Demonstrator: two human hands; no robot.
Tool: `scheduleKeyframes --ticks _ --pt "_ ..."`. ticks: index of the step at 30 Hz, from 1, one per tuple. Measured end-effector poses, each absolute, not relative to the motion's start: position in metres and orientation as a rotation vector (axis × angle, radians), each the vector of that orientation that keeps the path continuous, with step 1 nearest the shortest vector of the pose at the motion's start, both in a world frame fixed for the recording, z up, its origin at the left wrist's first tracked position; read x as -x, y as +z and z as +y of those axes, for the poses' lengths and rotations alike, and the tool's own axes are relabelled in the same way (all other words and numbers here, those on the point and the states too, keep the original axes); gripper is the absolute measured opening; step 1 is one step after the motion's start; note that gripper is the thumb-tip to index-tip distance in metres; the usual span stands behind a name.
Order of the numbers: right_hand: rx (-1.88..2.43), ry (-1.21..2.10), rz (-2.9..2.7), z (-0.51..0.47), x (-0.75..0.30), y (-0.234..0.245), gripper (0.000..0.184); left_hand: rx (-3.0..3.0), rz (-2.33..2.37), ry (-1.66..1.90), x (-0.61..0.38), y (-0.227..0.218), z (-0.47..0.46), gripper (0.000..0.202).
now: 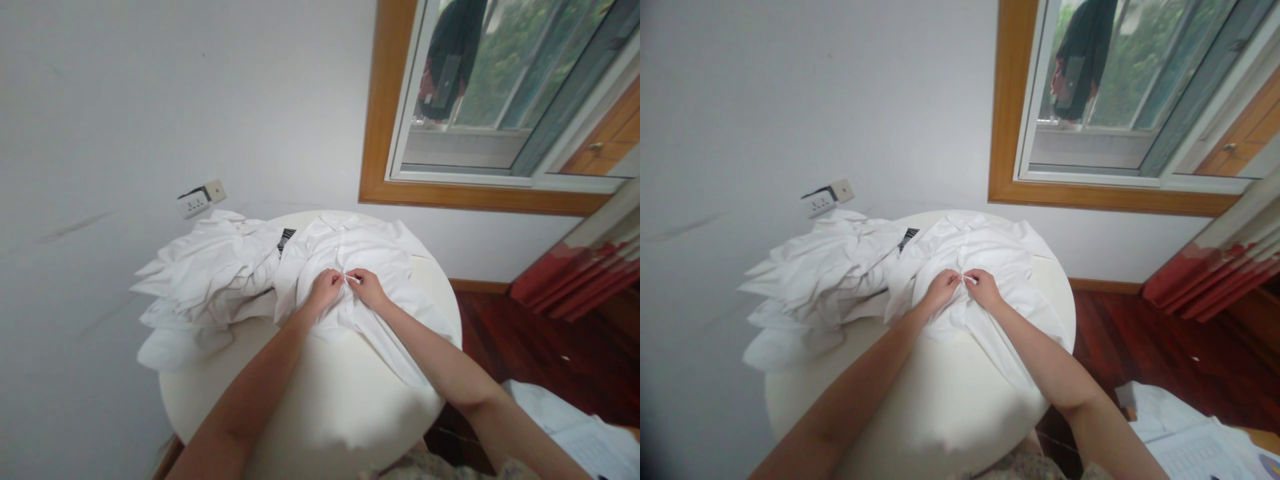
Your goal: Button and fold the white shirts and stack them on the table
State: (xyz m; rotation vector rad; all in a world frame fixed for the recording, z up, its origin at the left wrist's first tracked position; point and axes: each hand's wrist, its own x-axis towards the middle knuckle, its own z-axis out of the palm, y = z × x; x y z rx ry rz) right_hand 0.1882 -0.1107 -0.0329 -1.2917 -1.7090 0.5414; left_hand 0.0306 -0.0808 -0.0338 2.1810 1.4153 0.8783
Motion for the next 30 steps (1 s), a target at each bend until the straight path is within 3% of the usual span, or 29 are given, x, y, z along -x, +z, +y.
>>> scheduleKeyframes --ticks 15,30 --pt "1.145 1.257 -1.553 -0.096 -0.215 -0.035 0.033 -2.291 1.457 0.732 -0.032 -0.028 -0.085 0.020" --pt "1.217 0.615 -1.739 -0.097 -0.195 -0.044 0.023 -2.210 1.458 0.775 -0.031 -0.037 -0.076 0.022"
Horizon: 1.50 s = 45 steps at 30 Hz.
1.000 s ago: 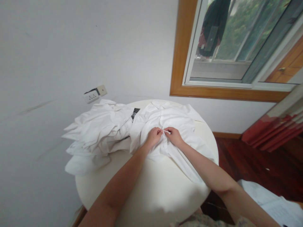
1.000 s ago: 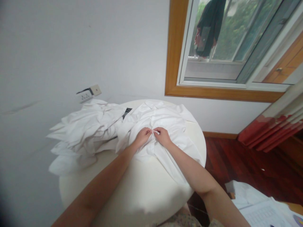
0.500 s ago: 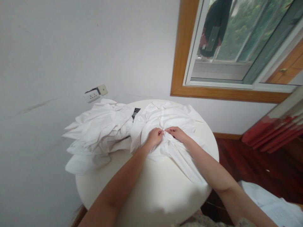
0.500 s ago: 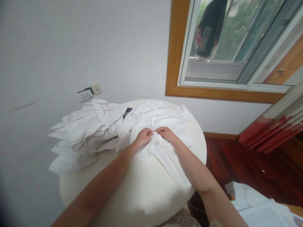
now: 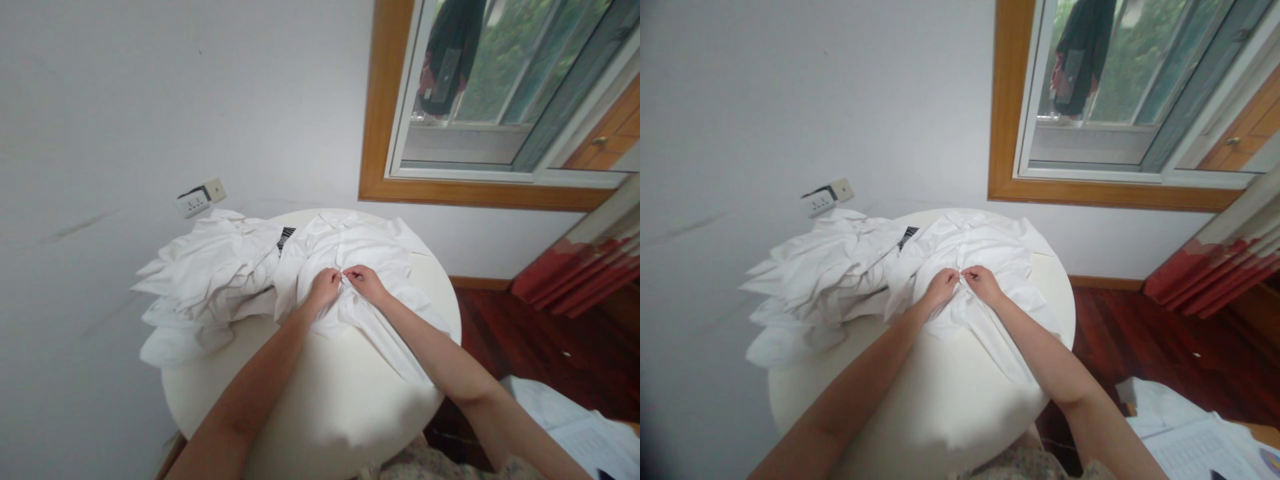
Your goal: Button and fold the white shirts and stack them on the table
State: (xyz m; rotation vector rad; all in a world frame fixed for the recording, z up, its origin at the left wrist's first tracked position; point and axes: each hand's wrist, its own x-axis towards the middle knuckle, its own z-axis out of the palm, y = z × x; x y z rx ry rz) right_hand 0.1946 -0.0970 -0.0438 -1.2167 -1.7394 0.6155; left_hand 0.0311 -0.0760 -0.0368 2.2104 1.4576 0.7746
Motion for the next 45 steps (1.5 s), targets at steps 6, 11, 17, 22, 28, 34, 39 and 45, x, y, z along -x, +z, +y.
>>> scheduleKeyframes --ticks 6,11,17,22,28,34,39,45 --pt "1.241 0.419 -1.878 -0.102 -0.189 -0.037 0.024 -2.225 1.480 0.754 -0.031 -0.034 -0.078 0.028" --pt "1.307 0.361 -1.950 -0.103 -0.185 -0.035 0.025 -2.201 1.478 0.760 -0.032 -0.032 -0.078 0.027" --pt "1.309 0.366 -1.926 -0.103 -0.186 -0.038 0.023 -2.186 1.469 0.792 -0.033 -0.037 -0.076 0.021" --pt "1.243 0.534 -1.853 -0.103 -0.191 -0.038 0.022 -2.170 1.487 0.799 -0.032 -0.037 -0.077 0.017" --pt "1.241 0.729 -1.751 -0.101 -0.198 -0.036 0.020 -2.214 1.469 0.809 -0.031 -0.036 -0.079 0.017" --pt "1.364 0.502 -1.875 -0.101 -0.190 -0.035 0.031 -2.242 1.475 0.825 -0.032 -0.036 -0.080 0.018" --pt "1.509 0.218 -2.009 -0.105 -0.179 -0.032 0.019 -2.235 1.469 0.831 -0.033 -0.036 -0.081 0.017" --pt "1.541 0.158 -2.084 -0.105 -0.179 -0.032 0.021 -2.258 1.477 0.798 -0.033 -0.036 -0.081 0.017"
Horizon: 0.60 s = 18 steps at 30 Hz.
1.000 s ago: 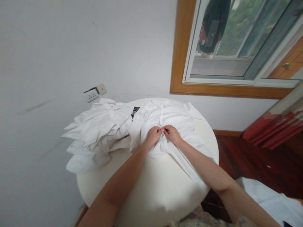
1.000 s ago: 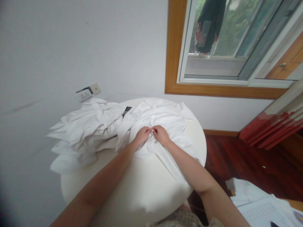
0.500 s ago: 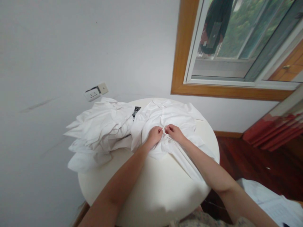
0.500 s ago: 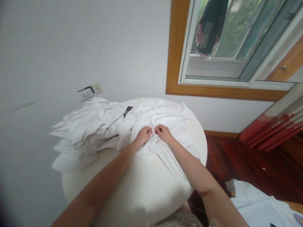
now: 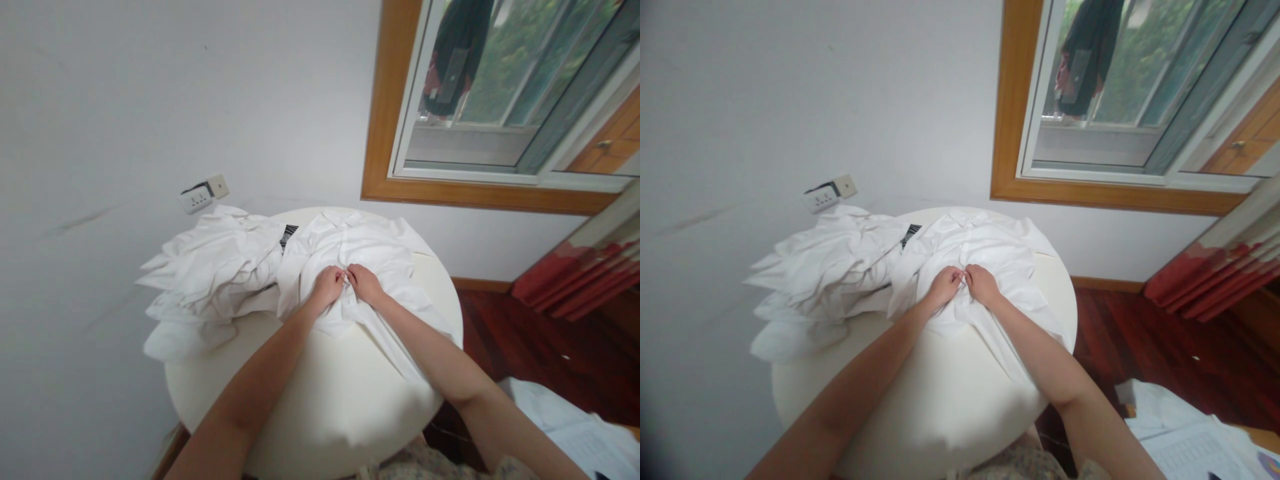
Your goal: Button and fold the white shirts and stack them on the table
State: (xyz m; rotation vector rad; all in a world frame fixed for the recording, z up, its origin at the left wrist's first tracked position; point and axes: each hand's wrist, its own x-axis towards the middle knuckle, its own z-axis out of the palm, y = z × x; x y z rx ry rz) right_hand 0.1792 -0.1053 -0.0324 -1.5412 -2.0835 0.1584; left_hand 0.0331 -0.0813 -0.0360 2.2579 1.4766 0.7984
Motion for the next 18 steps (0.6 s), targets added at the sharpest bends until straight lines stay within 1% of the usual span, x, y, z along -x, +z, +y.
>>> scheduleKeyframes --ticks 11,18 --pt "1.451 0.419 -1.978 -0.089 -0.191 -0.044 0.023 -2.304 1.623 0.714 -0.040 -0.032 -0.090 0.017" --pt "1.376 0.611 -1.842 -0.086 -0.194 -0.045 0.026 -2.228 1.473 0.865 -0.039 -0.030 -0.088 0.017"
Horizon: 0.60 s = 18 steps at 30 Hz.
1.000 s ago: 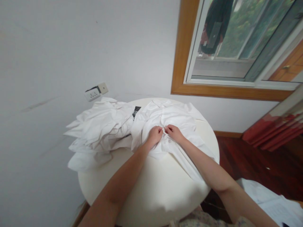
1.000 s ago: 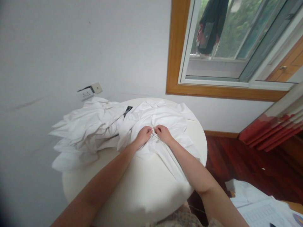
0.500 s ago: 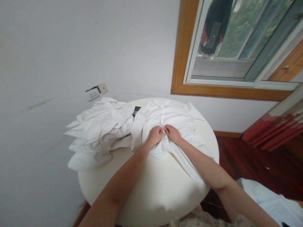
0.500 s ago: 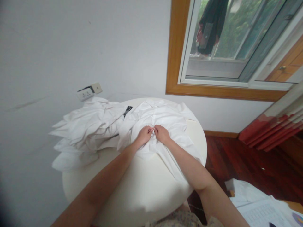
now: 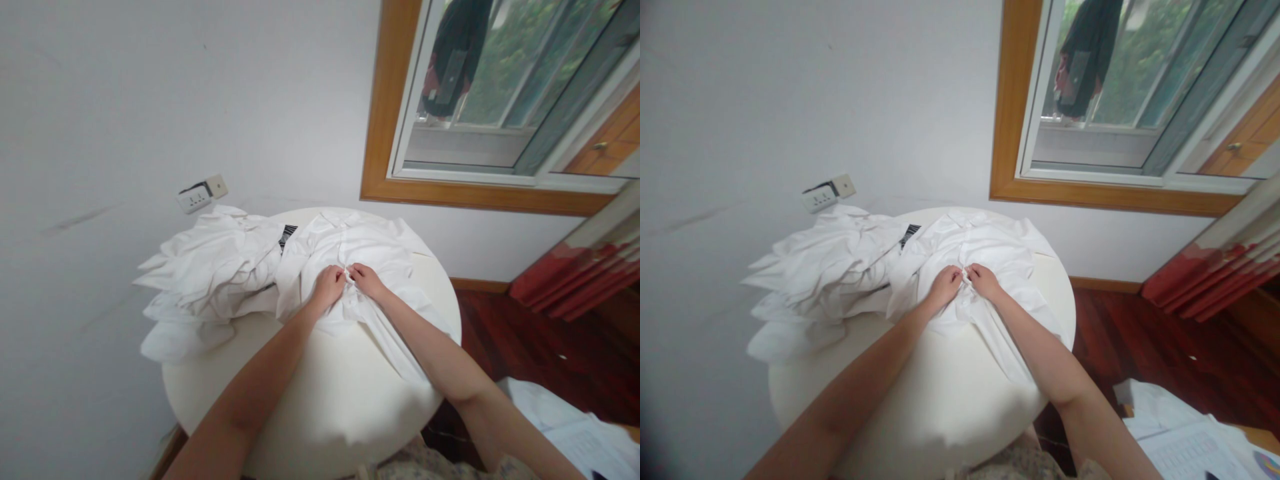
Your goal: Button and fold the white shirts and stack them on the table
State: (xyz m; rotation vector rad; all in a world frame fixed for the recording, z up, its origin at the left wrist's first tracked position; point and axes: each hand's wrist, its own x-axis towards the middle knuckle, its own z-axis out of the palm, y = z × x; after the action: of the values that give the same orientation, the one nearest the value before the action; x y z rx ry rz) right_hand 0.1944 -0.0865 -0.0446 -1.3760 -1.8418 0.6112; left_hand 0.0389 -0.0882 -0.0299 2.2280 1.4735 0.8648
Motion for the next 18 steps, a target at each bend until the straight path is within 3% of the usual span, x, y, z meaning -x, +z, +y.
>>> scheduleKeyframes --ticks 12,18 --pt "1.244 0.620 -1.983 -0.103 -0.205 -0.023 0.037 -1.756 1.246 1.014 -0.036 -0.034 -0.083 0.019" --pt "1.222 0.719 -2.244 -0.108 -0.236 -0.004 0.022 -1.930 1.233 0.998 -0.037 -0.034 -0.084 0.017"
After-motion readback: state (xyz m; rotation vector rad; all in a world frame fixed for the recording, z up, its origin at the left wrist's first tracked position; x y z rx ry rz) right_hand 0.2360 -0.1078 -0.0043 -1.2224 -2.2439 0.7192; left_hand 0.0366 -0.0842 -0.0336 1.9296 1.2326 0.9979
